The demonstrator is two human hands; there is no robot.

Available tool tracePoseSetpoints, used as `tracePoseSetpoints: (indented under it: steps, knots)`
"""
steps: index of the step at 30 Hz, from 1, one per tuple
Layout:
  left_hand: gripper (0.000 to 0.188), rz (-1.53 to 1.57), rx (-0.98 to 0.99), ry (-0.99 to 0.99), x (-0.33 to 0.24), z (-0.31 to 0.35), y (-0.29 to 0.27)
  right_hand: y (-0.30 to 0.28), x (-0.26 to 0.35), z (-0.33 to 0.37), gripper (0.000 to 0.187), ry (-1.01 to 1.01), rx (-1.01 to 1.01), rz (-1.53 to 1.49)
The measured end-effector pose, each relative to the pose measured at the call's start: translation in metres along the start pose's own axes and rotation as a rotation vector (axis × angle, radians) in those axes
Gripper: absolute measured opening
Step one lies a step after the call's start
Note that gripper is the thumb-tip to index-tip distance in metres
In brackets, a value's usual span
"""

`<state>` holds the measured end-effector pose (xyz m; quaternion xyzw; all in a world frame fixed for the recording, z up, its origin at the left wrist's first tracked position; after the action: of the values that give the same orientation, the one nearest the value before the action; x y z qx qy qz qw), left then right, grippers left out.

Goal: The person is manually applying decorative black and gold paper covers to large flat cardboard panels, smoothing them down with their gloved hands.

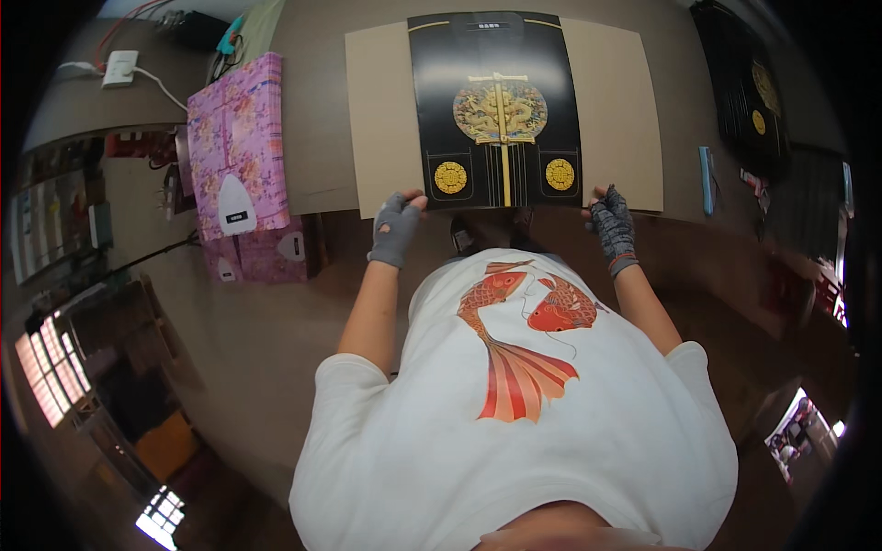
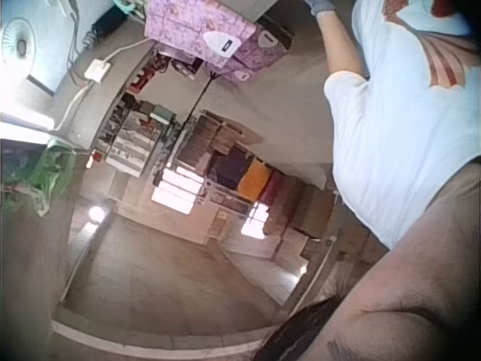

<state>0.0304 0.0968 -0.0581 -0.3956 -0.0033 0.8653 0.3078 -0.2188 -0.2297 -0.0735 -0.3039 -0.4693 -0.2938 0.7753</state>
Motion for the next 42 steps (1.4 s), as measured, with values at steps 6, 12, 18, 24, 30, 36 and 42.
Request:
tracePoseSetpoints:
  steps: [6, 12, 18, 24, 30, 36, 42]
  knots:
    - [0.040, -0.232, -0.026, -0.081, -0.010, -0.007, 0.009, 0.020, 0.022, -0.001, 0.044, 0.124, 0.053, 0.170]
    - [0.031, 0.056, 0.213, -0.187, 0.002, -0.013, 0.008, 0.019, -0.005, 0.004, 0.042, 0.133, -0.012, -0.326]
    - [0.032, 0.180, 0.302, -0.296, 0.011, -0.017, 0.012, 0.019, -0.003, 0.010, 0.041, 0.162, -0.087, -0.395]
    - [0.031, 0.127, 0.521, -0.227, -0.012, -0.006, 0.030, 0.022, -0.009, 0.013, 0.023, 0.224, 0.021, -0.724]
    - [0.027, 0.205, 0.668, -0.253, 0.014, -0.026, 0.068, 0.078, 0.002, 0.038, 0.031, 0.448, 0.254, -0.684]
    - [0.009, 0.258, 0.627, -0.301, -0.048, 0.011, 0.102, 0.041, 0.003, 0.018, 0.028, 0.298, 0.088, -0.482]
    - [0.014, 0.287, 0.494, -0.130, -0.056, -0.050, 0.115, 0.037, 0.006, 0.014, 0.029, 0.284, 0.110, -0.587]
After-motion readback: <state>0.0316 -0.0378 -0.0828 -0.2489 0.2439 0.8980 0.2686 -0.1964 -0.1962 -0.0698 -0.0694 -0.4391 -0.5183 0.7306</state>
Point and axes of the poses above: each hand's wrist, its own z-axis away from the middle knuckle, its own y-axis out of the palm, x = y × z, the point moved 5 cm from there along -z, towards the middle knuckle, and after that the axes turned 15 degrees about -y, right-handed, at the moved point
